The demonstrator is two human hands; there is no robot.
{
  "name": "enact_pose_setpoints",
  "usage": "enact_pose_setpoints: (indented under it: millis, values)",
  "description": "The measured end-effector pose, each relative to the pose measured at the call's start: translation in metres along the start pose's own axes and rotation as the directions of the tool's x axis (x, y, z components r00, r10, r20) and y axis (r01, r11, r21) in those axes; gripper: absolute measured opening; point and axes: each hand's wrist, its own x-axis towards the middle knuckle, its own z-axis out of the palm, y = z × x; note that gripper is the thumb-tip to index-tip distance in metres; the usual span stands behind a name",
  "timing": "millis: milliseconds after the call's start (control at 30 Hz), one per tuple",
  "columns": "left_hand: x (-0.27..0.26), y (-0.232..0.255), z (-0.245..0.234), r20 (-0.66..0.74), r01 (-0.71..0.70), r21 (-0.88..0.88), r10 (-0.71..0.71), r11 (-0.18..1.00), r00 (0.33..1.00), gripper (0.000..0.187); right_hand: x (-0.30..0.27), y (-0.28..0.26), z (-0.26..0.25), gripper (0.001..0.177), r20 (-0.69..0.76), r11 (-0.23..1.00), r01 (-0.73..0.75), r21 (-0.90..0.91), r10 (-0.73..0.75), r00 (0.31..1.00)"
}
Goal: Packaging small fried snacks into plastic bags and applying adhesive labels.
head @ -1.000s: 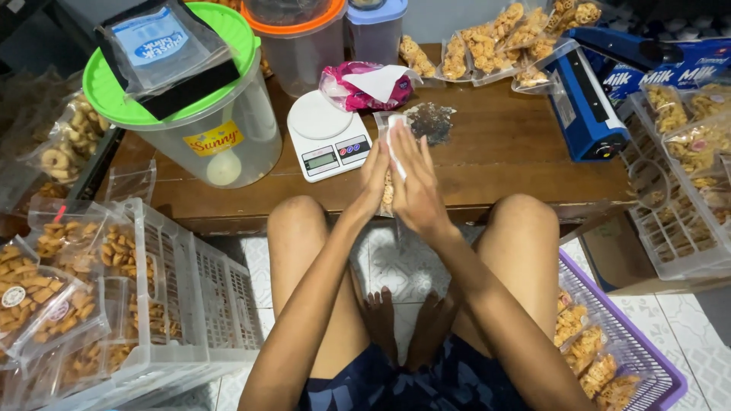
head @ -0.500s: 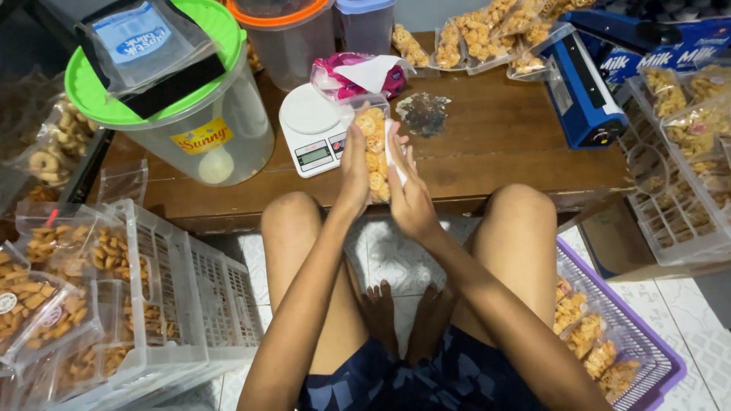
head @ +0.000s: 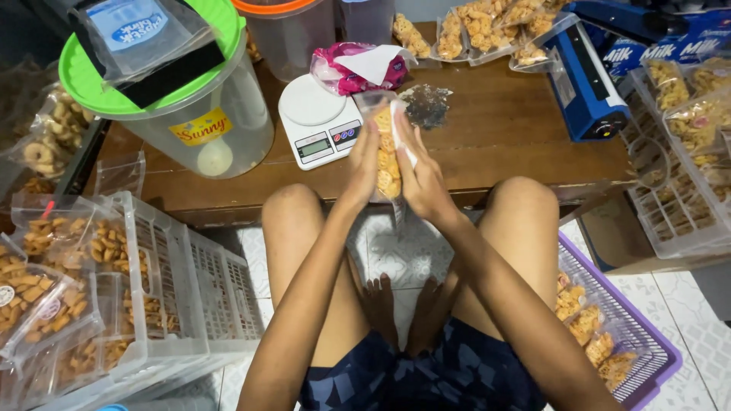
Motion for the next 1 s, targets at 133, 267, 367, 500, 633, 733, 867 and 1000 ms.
enact_pose_setpoints:
  millis: [133,267,367,500,633,733,867,1000]
  values:
    - [0.010,-0.023,-0.005,-0.040,0.044,0.001,-0.044,0.999,0.998,0.074,0.004,-0.004,0.009,0.047,-0.023,0.998,0.013,-0.057,-0.015,1.000]
    - [0.028,-0.031,-0.018,0.001,-0.014,-0.263,0.015,0.965,1.000,0.075,-0.007,-0.006,-0.006,0.042,0.134,0.971,0.220,-0.090,-0.207,0.969]
    - [0.037,-0.049,-0.026,0.035,0.013,-0.367,0.000,0.930,0.999,0.072,-0.013,-0.013,-0.019,0.040,0.069,0.995,0.104,-0.009,-0.103,0.992]
    - [0.049,-0.070,-0.037,0.026,0.079,-0.514,-0.076,0.854,0.997,0.071,-0.029,0.055,-0.028,0.043,-0.207,0.665,-0.540,0.516,0.708,0.675]
    - [0.047,-0.068,-0.043,0.050,0.123,-0.498,-0.114,0.858,0.992,0.077,-0.002,0.015,-0.061,0.039,0.061,0.096,-0.258,0.961,0.838,0.542]
    - [0.045,-0.072,-0.046,0.069,0.150,-0.489,-0.133,0.859,0.989,0.080,-0.009,0.014,-0.063,0.030,0.016,0.143,-0.291,0.946,0.876,0.482]
    - [0.044,-0.081,-0.040,0.193,0.234,-0.434,-0.165,0.870,0.967,0.089,-0.015,0.020,-0.051,0.023,-0.152,0.521,-0.564,0.641,0.806,0.572]
    - [0.028,-0.089,-0.034,0.348,0.266,-0.371,-0.132,0.890,0.928,0.089,-0.006,0.002,-0.034,0.020,-0.237,0.473,-0.447,0.759,0.841,0.487]
